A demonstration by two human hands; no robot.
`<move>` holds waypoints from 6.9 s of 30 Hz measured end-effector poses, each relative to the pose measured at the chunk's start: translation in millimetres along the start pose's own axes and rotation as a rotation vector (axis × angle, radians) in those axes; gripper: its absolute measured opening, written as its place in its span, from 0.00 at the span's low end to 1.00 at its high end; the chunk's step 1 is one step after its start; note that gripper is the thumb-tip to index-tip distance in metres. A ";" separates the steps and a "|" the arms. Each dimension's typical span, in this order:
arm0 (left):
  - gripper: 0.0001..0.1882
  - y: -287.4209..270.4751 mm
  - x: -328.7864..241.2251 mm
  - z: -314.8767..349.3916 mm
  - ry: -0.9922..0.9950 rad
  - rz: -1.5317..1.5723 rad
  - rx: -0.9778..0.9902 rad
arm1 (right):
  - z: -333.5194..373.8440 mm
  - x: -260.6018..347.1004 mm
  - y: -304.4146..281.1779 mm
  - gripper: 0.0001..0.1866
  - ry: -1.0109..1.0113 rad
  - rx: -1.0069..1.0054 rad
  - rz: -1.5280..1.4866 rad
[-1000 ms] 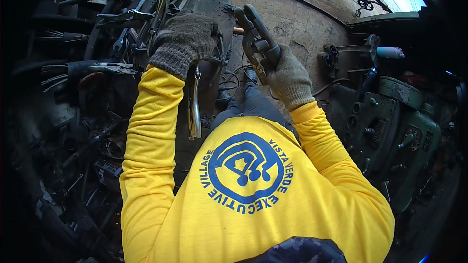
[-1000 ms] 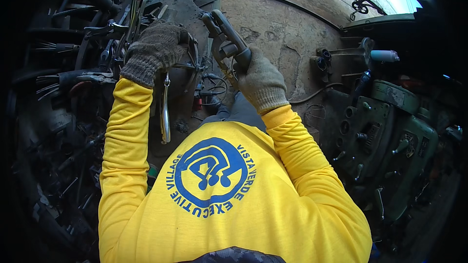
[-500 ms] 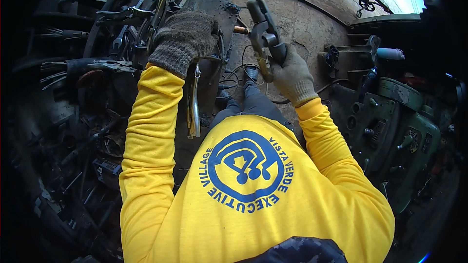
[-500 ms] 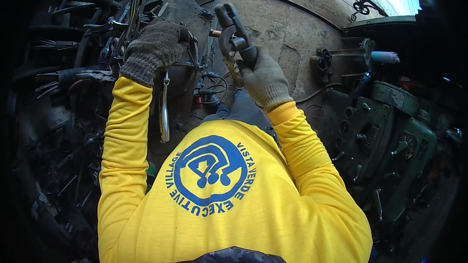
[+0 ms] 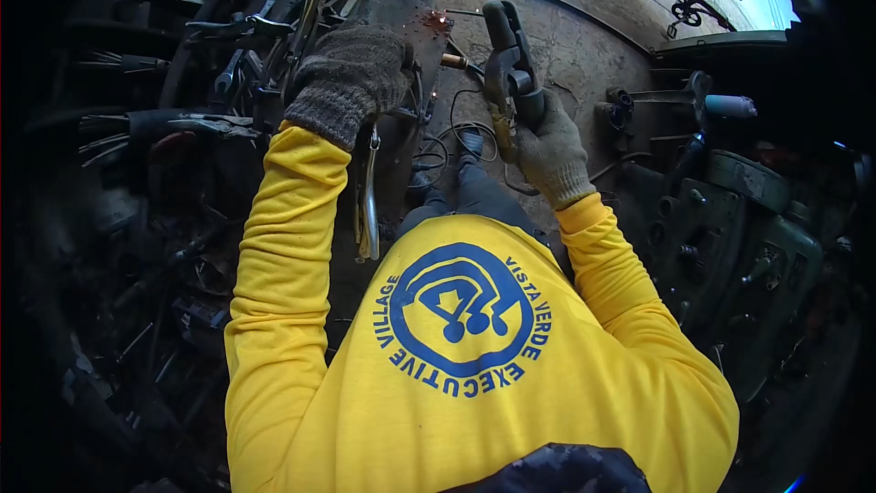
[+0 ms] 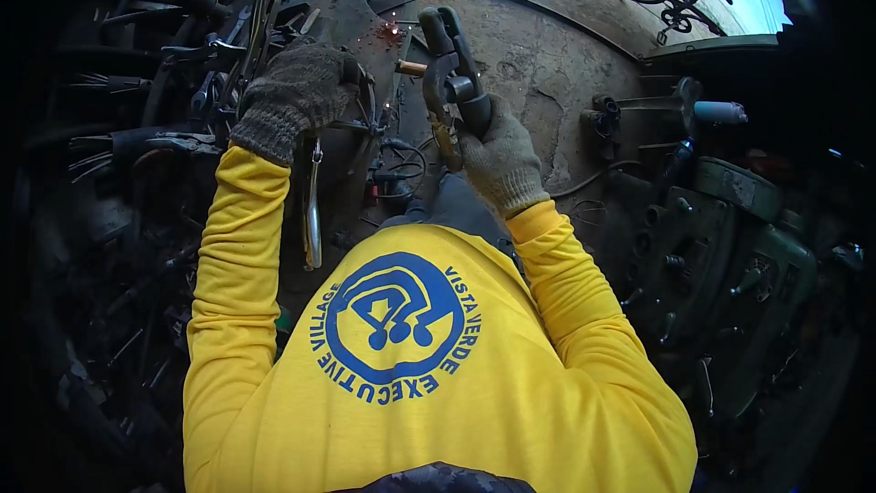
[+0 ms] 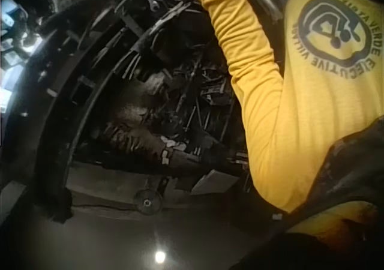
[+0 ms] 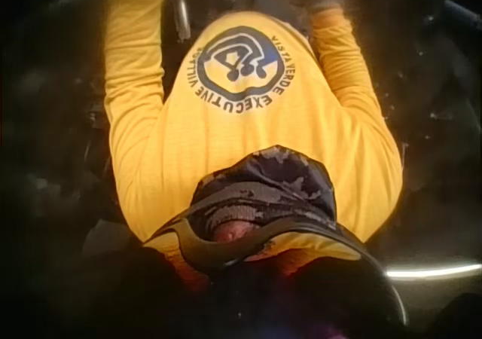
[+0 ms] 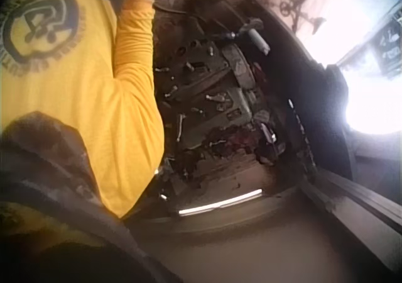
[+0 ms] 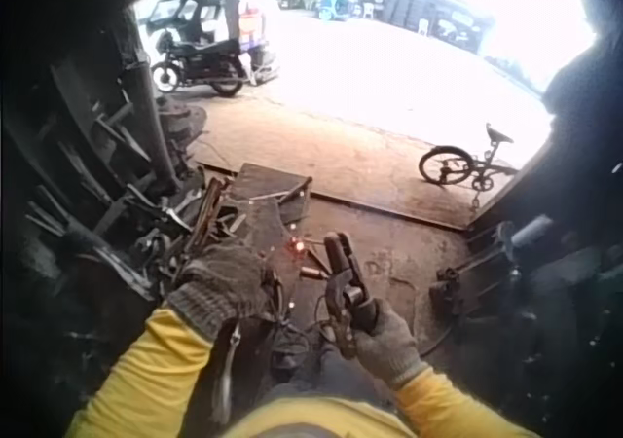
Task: The person uses an angle grinder to smooth a metal joint on a frame, then secures a clamp and uses a welding torch to weld two metal pieces together.
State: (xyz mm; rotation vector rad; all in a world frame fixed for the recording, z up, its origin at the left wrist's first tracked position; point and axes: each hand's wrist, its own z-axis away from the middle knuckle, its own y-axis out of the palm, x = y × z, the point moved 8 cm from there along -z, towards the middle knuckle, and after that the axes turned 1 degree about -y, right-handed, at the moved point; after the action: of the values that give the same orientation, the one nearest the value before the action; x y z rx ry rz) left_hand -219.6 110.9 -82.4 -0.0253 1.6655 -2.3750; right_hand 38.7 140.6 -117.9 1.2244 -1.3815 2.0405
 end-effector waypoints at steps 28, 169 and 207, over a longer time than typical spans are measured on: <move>0.15 -0.6 -1.1 -0.5 0.007 -0.022 0.058 | -4.8 16.5 3.1 0.24 -0.005 0.009 0.258; 0.15 11.9 11.5 0.2 0.127 0.003 -0.116 | 91.7 -71.8 47.2 0.27 0.036 0.129 -0.142; 0.19 3.2 7.4 5.7 0.116 -0.037 -0.092 | 91.3 -35.7 49.3 0.17 -0.408 0.129 0.050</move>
State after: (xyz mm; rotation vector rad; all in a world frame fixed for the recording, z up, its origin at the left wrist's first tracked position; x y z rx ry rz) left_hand -225.3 103.0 -84.3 0.0676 1.8422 -2.3662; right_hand 63.6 43.4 -162.2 1.7553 -1.4811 2.0138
